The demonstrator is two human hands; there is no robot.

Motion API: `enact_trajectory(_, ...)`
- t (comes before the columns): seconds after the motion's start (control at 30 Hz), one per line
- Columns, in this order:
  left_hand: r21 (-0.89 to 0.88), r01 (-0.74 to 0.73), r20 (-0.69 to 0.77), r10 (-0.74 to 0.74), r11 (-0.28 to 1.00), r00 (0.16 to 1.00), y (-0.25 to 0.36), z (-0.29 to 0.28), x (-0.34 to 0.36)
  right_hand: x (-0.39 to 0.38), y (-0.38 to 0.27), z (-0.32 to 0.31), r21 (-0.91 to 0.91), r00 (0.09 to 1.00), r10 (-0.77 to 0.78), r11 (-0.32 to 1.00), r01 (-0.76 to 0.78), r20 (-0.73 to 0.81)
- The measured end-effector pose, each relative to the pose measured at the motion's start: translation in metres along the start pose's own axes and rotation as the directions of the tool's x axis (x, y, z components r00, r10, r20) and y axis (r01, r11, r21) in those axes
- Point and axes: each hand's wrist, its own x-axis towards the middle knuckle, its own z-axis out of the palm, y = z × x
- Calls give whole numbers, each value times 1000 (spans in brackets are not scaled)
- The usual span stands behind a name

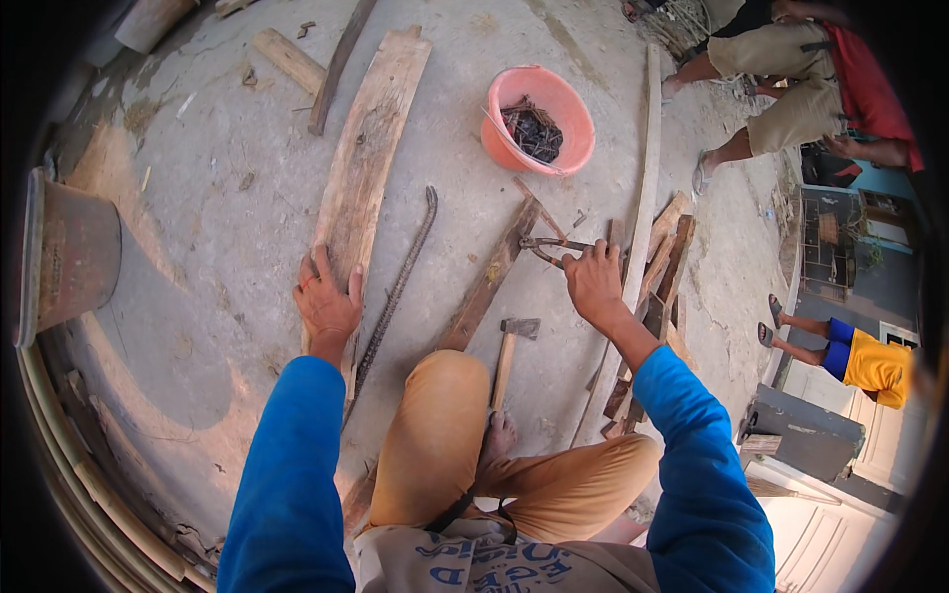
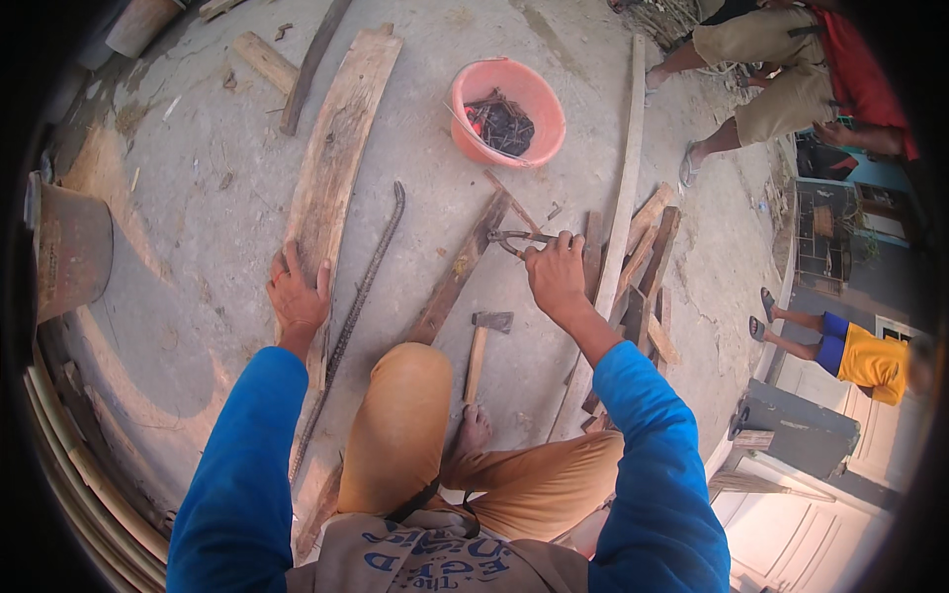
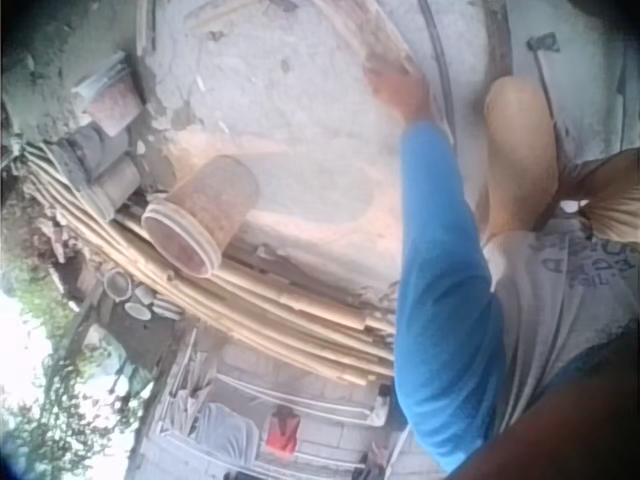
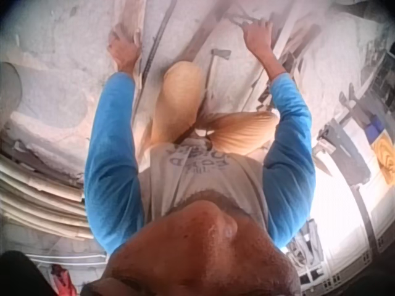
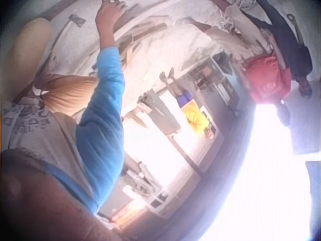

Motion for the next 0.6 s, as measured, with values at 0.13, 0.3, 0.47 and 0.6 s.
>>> enact_trajectory(0.13,4,7,2,-7,1000,1000,2,-2,0,9,4,-12,-81,997,-73,994,71,-20)
enact_trajectory(0.3,12,-11,-18,11,1000,1000,2,-2,0,33,22,-12,-126,982,-189,974,190,19)
enact_trajectory(0.47,55,-12,-24,13,998,1000,1,1,0,35,26,-7,-313,943,-273,927,205,-191)
enact_trajectory(0.6,43,-5,-10,5,999,1000,4,-1,1,39,16,3,-357,996,-84,932,64,-42)
